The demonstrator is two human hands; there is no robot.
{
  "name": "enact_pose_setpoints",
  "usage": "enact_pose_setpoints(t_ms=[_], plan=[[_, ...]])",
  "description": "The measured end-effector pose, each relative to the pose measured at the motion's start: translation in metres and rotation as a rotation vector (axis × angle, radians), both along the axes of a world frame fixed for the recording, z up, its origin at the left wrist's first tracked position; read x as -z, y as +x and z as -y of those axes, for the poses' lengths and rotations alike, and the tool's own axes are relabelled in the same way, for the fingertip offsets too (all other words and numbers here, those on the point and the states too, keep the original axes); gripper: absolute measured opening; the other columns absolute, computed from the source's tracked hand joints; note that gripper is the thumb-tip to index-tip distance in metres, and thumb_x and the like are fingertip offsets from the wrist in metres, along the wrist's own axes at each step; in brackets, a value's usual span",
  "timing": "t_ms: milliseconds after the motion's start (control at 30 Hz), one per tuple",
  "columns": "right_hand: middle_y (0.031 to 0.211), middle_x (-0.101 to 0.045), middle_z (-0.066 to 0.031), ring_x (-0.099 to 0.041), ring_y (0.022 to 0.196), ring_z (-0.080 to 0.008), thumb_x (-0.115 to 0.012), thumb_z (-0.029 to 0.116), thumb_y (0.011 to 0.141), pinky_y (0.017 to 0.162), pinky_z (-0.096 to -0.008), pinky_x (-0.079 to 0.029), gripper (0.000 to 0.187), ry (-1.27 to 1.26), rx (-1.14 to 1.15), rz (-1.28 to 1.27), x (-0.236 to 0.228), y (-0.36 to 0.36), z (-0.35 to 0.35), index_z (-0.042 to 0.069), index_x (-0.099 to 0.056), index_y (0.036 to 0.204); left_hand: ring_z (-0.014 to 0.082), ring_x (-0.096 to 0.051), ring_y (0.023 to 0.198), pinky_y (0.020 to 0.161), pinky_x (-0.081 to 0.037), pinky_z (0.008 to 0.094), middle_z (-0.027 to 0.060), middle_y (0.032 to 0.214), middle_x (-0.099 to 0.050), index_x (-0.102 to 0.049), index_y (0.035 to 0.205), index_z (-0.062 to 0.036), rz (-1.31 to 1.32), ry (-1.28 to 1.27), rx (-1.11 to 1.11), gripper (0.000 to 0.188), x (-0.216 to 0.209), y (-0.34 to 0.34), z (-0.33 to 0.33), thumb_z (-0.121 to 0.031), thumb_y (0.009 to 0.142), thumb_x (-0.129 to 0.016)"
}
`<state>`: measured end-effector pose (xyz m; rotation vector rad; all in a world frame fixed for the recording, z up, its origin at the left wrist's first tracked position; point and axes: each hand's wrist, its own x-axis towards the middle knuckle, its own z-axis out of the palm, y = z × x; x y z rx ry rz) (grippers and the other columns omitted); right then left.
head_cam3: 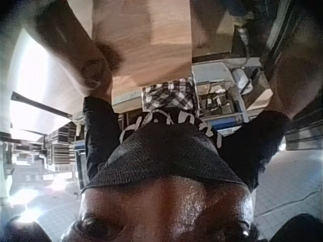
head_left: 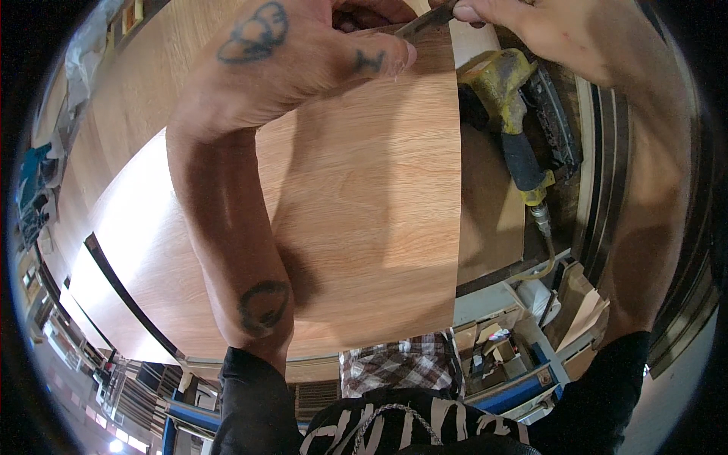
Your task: The person uses a small blade to mark the edge of a wooden board and then attaches it to a larger panel using a pneumatic nail gun.
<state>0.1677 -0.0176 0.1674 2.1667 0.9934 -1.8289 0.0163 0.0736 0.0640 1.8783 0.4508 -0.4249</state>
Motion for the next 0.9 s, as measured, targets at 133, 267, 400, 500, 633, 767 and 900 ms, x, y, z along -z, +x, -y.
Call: enact_pose_setpoints(t_ms=[133, 267, 400, 500, 633, 767, 900], plan=[[0.076, -0.07, -0.0115, -0.064, 0.068, -0.0213, -0.059, 0.01, 0.094, 0.066, -0.0371, -0.052, 0.018, 0.227, -0.375, 0.367, 0.005, 0.003, 0.045, 0.004, -0.072, 0.105, 0.0188, -0.067, 0.09, 0.086, -0.053, 0.0303, 0.0149, 0.103, -0.073, -0.066, 0.118, 0.0045, 0.092, -0.179, 0.081, 0.044, -0.01, 0.025, 0.022, -0.024, 0.086, -0.079], [0.084, -0.07, -0.0126, -0.066, 0.078, -0.0225, -0.06, 0.013, 0.092, 0.071, -0.0379, -0.051, 0.019, 0.246, -0.554, 0.335, -0.002, 0.001, 0.02, 0.006, -0.072, 0.105, 0.0178, -0.068, 0.086, 0.083, -0.054, 0.0298, 0.0133, 0.099, -0.074, -0.068, 0.114, 0.0043, 0.046, -0.045, 0.023, 0.039, -0.014, 0.015, 0.015, -0.021, 0.086, -0.079], [0.085, -0.071, -0.0117, -0.066, 0.08, -0.022, -0.061, 0.015, 0.093, 0.074, -0.0385, -0.051, 0.019, 0.267, -0.505, 0.367, 0.013, -0.014, 0.014, 0.006, -0.073, 0.105, 0.0165, -0.068, 0.084, 0.08, -0.054, 0.0274, 0.0125, 0.098, -0.074, -0.069, 0.112, 0.0041, 0.094, 0.133, -0.01, 0.036, -0.014, 0.007, 0.034, -0.02, 0.087, -0.078], [0.085, -0.071, -0.0112, -0.066, 0.08, -0.0224, -0.061, 0.017, 0.094, 0.074, -0.0399, -0.051, 0.02, 0.14, -0.532, 0.53, 0.002, -0.02, 0.018, 0.006, -0.073, 0.105, 0.0159, -0.068, 0.084, 0.08, -0.054, 0.0264, 0.0122, 0.097, -0.074, -0.069, 0.112, 0.0046, 0.06, -0.085, 0.008, 0.036, -0.005, 0.014, 0.012, -0.02, 0.088, -0.077], [0.084, -0.07, -0.0121, -0.064, 0.078, -0.0222, -0.06, 0.017, 0.094, 0.073, -0.0411, -0.05, 0.021, 0.398, -0.612, 0.479, 0.011, -0.002, 0.045, 0.005, -0.073, 0.106, 0.0161, -0.068, 0.085, 0.08, -0.054, 0.0269, 0.0124, 0.097, -0.074, -0.069, 0.111, 0.0058, 0.08, -0.203, 0.034, 0.036, -0.017, 0.025, 0.023, -0.021, 0.088, -0.077], [0.085, -0.07, -0.0128, -0.064, 0.079, -0.022, -0.06, 0.015, 0.092, 0.074, -0.0424, -0.05, 0.02, 0.086, -0.58, 0.326, -0.002, -0.008, 0.006, 0.005, -0.072, 0.105, 0.0172, -0.068, 0.087, 0.082, -0.055, 0.0286, 0.0139, 0.099, -0.074, -0.068, 0.11, 0.0066, -0.037, 0.034, -0.087, 0.036, -0.02, 0.015, 0.03, -0.021, 0.088, -0.078], [0.088, -0.069, -0.0134, -0.065, 0.084, -0.0239, -0.06, 0.012, 0.09, 0.079, -0.0435, -0.05, 0.018, 0.142, -0.519, 0.353, 0.007, 0.001, 0.021, 0.004, -0.071, 0.102, 0.0171, -0.068, 0.086, 0.082, -0.055, 0.0291, 0.0142, 0.098, -0.074, -0.068, 0.11, 0.0063, 0.08, -0.188, -0.041, 0.037, -0.002, 0.018, 0.02, -0.019, 0.085, -0.08]])
